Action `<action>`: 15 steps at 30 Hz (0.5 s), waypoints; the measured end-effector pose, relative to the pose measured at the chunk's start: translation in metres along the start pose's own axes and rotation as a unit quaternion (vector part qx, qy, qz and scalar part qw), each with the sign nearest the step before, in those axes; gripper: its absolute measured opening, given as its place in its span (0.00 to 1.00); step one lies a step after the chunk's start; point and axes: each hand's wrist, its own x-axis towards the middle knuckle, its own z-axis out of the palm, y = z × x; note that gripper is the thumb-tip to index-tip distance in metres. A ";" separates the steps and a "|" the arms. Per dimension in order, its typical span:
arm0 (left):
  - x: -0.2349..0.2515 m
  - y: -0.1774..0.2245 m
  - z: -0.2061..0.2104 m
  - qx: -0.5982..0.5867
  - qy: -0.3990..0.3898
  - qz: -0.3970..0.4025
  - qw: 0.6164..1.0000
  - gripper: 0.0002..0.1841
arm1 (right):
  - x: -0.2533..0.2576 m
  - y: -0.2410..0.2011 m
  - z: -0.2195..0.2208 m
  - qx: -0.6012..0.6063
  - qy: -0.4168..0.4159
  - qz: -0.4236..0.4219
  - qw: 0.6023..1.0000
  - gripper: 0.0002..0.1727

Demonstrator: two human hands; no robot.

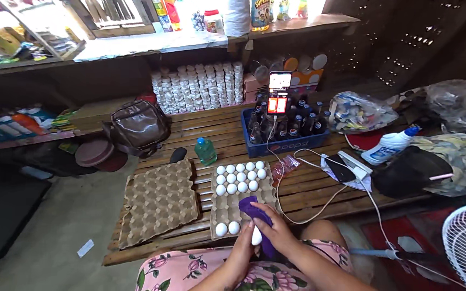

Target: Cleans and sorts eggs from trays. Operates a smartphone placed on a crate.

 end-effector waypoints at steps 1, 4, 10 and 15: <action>0.001 0.001 0.001 -0.008 -0.002 -0.001 1.000 0.26 | 0.000 0.001 -0.002 0.011 0.005 0.011 1.000 0.29; 0.002 0.009 0.007 -0.063 0.029 -0.018 0.997 0.27 | -0.005 0.005 -0.001 -0.036 0.019 -0.023 0.999 0.28; 0.001 0.013 0.008 -0.058 0.106 -0.039 0.992 0.28 | -0.012 0.010 0.011 -0.249 0.009 -0.166 0.954 0.25; 0.004 0.000 -0.004 0.008 0.007 -0.048 0.999 0.25 | -0.001 0.005 0.002 -0.152 -0.008 -0.050 0.987 0.29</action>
